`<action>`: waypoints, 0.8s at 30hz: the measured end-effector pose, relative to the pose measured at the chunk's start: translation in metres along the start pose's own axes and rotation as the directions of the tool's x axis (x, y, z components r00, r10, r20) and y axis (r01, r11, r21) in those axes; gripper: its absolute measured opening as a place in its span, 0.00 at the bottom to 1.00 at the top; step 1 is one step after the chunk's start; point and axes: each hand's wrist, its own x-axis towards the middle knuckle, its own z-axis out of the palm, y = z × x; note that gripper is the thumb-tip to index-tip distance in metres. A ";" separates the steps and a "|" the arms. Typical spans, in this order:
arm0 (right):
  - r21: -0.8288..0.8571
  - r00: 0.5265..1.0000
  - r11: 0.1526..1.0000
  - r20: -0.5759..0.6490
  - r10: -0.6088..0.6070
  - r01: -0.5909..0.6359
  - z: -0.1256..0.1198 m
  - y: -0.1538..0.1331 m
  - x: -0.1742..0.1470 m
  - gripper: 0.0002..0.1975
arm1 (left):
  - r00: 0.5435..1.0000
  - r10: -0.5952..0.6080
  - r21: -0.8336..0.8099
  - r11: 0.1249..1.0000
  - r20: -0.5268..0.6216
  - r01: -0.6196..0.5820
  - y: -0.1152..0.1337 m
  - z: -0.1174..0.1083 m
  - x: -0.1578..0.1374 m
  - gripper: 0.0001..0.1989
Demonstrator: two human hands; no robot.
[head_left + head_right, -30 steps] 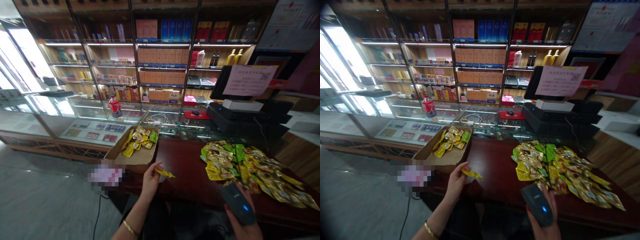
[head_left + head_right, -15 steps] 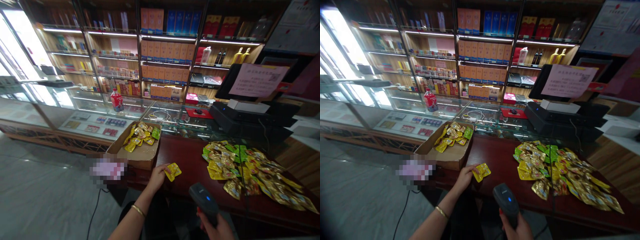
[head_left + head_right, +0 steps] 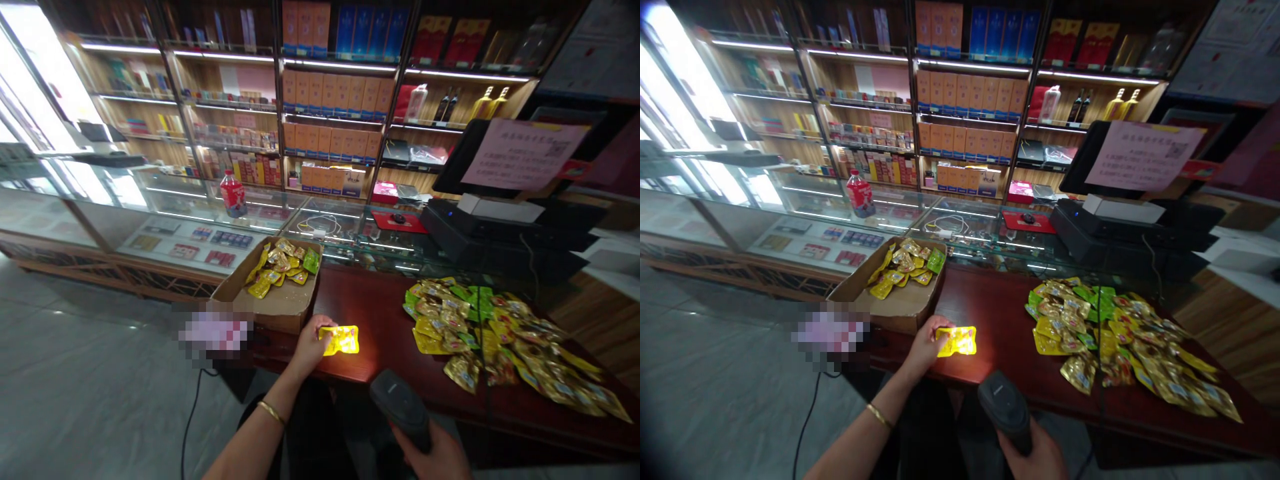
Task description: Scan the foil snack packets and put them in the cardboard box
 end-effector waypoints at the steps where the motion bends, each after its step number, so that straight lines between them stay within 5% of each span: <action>1: -0.006 1.000 1.000 -0.002 -0.015 0.015 -0.001 0.002 0.000 0.19 | 0.999 -0.031 -0.037 0.999 0.008 0.031 0.001 0.000 0.000 0.13; 10: -0.148 0.998 0.987 0.030 -0.060 0.063 -0.010 0.004 -0.002 0.19 | 0.982 -0.149 -0.225 0.959 0.113 0.171 0.009 -0.001 -0.004 0.27; 20: -0.108 0.993 0.992 -0.086 -0.077 0.068 -0.009 0.001 -0.007 0.20 | 0.989 -0.125 -0.150 0.979 0.081 0.136 -0.004 0.001 0.001 0.23; 24: 0.030 0.992 0.996 -0.103 -0.078 0.081 -0.002 0.019 -0.004 0.21 | 0.980 -0.194 -0.143 0.970 0.043 0.199 0.001 0.023 0.010 0.19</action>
